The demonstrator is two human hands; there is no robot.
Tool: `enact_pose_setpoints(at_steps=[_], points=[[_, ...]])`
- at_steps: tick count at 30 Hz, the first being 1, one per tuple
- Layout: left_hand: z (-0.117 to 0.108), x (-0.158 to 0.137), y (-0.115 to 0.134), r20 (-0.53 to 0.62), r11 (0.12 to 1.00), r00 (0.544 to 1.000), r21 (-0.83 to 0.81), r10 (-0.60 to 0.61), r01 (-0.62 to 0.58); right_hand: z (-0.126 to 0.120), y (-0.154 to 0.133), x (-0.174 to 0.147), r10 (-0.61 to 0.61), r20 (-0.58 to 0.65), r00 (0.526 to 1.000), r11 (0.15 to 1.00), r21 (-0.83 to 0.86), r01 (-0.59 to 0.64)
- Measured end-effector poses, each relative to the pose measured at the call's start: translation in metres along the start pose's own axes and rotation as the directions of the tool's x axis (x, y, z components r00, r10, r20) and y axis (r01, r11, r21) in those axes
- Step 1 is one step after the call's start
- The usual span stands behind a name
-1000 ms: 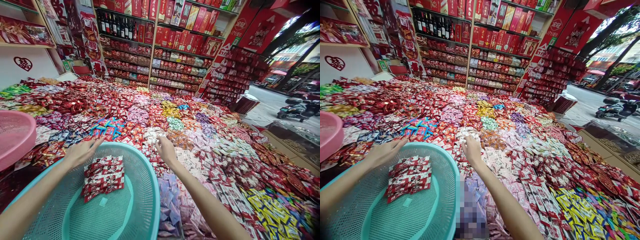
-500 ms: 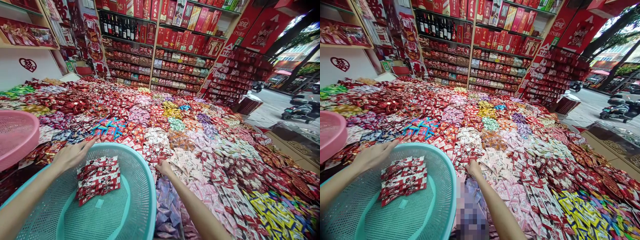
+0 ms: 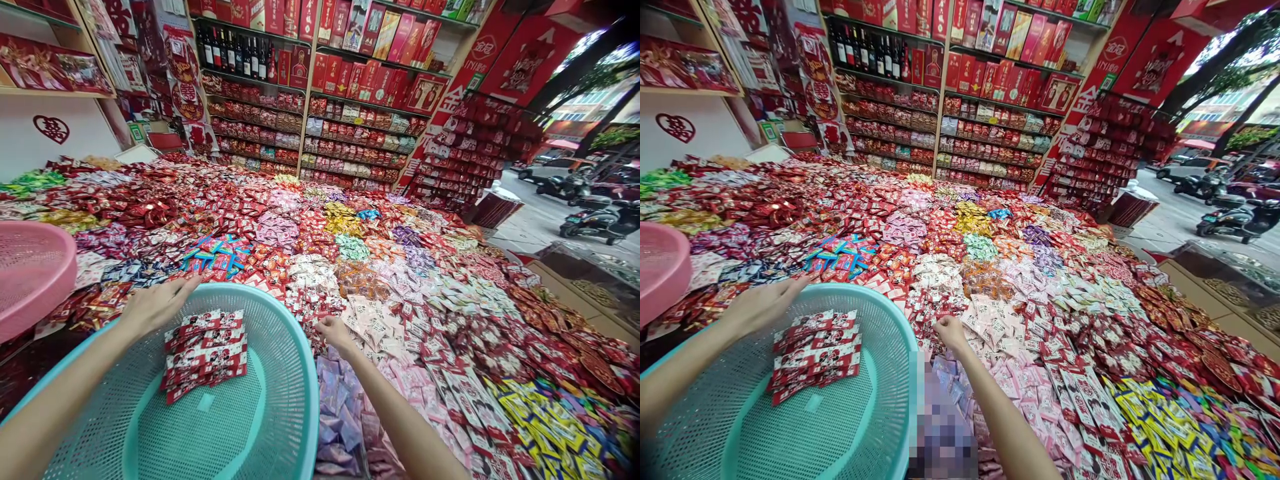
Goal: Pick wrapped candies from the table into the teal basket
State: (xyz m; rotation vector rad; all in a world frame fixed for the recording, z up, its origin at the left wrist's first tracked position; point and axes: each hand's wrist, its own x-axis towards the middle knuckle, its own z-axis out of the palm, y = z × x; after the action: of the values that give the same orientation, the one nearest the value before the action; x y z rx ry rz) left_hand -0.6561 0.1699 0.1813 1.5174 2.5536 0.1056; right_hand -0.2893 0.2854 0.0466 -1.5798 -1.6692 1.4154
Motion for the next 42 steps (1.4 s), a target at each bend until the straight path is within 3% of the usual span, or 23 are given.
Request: enact_pose_setpoints(at_steps=[8, 12, 14, 17, 22, 27, 34, 38, 42], points=[[-0.005, -0.003, 0.025, 0.045, 1.0, 0.999, 0.005, 0.016, -0.016, -0.039, -0.062, -0.017, -0.181, -0.095, 0.979, 0.971, 0.139, 0.193], [-0.005, -0.003, 0.036, 0.047, 0.998, 0.997, 0.015, 0.055, -0.056, -0.037, -0.106, -0.036, -0.258, -0.17, 0.951, 0.921, 0.253, 0.295], [-0.006, -0.003, 0.041, 0.045, 0.997, 0.997, 0.019, 0.067, -0.068, -0.024, -0.125, -0.049, -0.261, -0.092, 0.961, 0.896, 0.348, 0.277], [-0.008, -0.002, 0.05, 0.042, 0.997, 0.996, 0.023, 0.076, -0.077, 0.011, -0.141, -0.068, -0.21, 0.141, 0.968, 0.88, 0.459, 0.124], [-0.008, 0.0, 0.059, 0.035, 0.994, 0.993, 0.011, 0.111, -0.112, 0.079, -0.143, -0.084, -0.003, 0.442, 0.897, 0.875, 0.436, -0.212], [-0.009, 0.0, 0.063, 0.029, 0.992, 0.991, 0.008, 0.127, -0.128, 0.123, -0.142, -0.08, 0.121, 0.528, 0.841, 0.889, 0.319, -0.328], [-0.01, -0.001, 0.062, 0.013, 0.989, 0.989, -0.004, 0.147, -0.147, 0.136, -0.134, -0.075, 0.133, 0.499, 0.856, 0.916, 0.268, -0.299], [-0.008, -0.002, 0.061, 0.013, 0.991, 0.991, 0.0, 0.136, -0.136, 0.134, -0.127, -0.073, 0.067, 0.463, 0.884, 0.967, 0.188, -0.172], [-0.008, -0.001, 0.062, 0.018, 0.991, 0.991, 0.002, 0.131, -0.131, 0.13, -0.124, -0.07, 0.012, 0.41, 0.912, 1.0, -0.01, -0.009]])
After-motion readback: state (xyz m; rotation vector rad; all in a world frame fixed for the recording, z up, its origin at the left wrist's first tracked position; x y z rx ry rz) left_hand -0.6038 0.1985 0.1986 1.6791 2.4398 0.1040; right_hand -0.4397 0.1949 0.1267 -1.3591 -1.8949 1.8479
